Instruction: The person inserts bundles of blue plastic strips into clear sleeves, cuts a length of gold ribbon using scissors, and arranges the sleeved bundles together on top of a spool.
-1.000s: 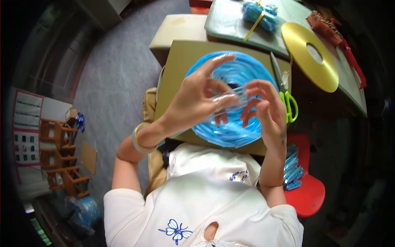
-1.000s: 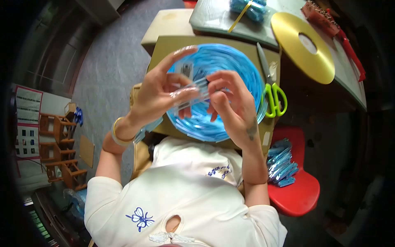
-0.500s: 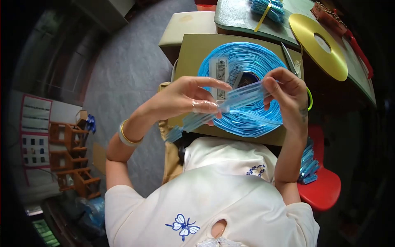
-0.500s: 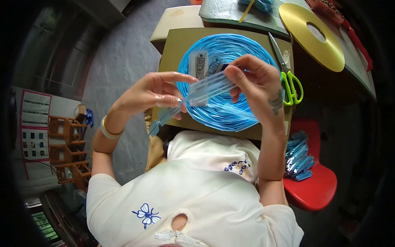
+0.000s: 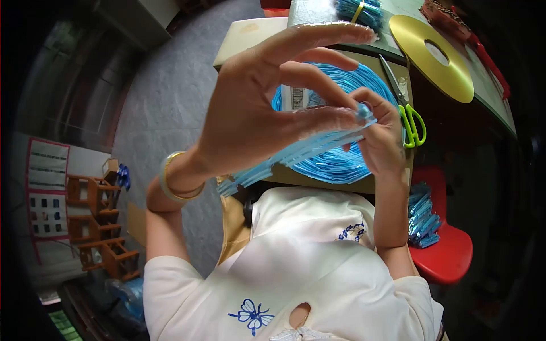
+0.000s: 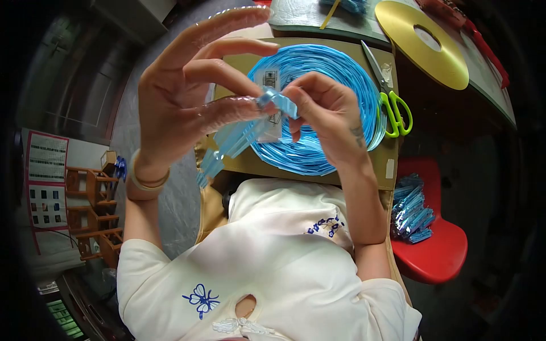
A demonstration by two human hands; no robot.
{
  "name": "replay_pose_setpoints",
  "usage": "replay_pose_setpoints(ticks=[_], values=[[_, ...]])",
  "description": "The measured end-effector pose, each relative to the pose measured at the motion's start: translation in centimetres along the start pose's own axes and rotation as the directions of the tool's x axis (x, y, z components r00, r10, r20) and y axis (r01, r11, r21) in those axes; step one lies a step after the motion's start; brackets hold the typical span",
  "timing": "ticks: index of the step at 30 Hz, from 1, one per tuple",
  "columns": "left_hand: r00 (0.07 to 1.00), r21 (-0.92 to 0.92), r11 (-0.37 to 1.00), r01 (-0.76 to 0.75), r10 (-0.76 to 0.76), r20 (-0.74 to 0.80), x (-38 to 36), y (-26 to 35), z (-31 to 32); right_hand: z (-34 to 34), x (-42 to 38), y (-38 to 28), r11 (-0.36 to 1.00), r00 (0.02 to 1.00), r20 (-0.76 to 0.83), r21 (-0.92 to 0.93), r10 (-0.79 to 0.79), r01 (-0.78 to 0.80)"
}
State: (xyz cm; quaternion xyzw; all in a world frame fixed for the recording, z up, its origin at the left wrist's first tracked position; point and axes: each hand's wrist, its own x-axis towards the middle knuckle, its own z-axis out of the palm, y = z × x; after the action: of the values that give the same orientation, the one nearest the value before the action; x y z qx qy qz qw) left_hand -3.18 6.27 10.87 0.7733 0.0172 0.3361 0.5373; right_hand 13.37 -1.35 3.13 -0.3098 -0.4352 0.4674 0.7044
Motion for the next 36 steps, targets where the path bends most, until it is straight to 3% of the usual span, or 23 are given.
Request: replay_pose_setpoints(ticks=[3,6,10,13,15,18,21,23,28,32,36], values=[[0.992,-0.020,0.998,0.058,-0.060,-0.115,0.6,-0.8,1.3,0.4,-0.4,0.2,0.997,0.995,0.073,0.026,0.075,-0.077],[0.978,-0.027,0.996,0.084,-0.088,-0.192,1.1,-1.6,2.1,1.0,-0.2,1.1,0.995,0.996,-0.078,0.088,-0.033,0.040],[0.969,0.063,0.998,0.029,-0.013,-0.248,1.6,-2.4,2.3,0.8,0.4,1.7,0.942,0.998,0.035,0.333,-0.060,0.045],[0.957,0.150,0.989,-0.012,0.054,-0.284,1.8,-2.7,2.4,2.5,1.2,2.2,0.985,0.990,0.106,0.157,-0.094,0.076],[0.930,0.129,0.988,0.090,-0.037,-0.366,1.6,-2.2,2.4,3.9,1.9,3.0,0.990,0.991,0.119,0.137,-0.058,0.042],[0.879,0.098,0.977,0.188,-0.123,-0.460,1.1,-1.7,2.0,5.9,2.2,3.5,0.959,0.999,-0.011,0.282,-0.032,0.034],[0.823,-0.015,0.953,0.302,-0.268,-0.501,0.4,-1.4,1.0,6.0,2.4,4.0,0.966,0.997,0.074,0.254,0.029,-0.047],[0.799,-0.054,0.942,0.332,-0.312,-0.514,0.1,-1.4,0.6,5.8,2.5,4.4,0.968,0.993,0.107,0.240,0.049,-0.074],[0.878,0.040,0.973,0.228,-0.187,-0.441,-0.6,-1.6,-0.7,4.6,2.5,5.0,0.850,0.897,0.409,0.402,0.166,-0.341],[0.930,0.172,0.966,0.192,-0.123,-0.345,-1.0,-1.2,-1.7,5.4,1.9,3.8,0.888,0.878,0.376,0.229,0.296,-0.398],[0.918,0.103,0.960,0.260,-0.213,-0.333,-1.0,-0.8,-2.2,5.8,1.7,3.9,0.900,0.880,0.393,0.225,0.268,-0.374]])
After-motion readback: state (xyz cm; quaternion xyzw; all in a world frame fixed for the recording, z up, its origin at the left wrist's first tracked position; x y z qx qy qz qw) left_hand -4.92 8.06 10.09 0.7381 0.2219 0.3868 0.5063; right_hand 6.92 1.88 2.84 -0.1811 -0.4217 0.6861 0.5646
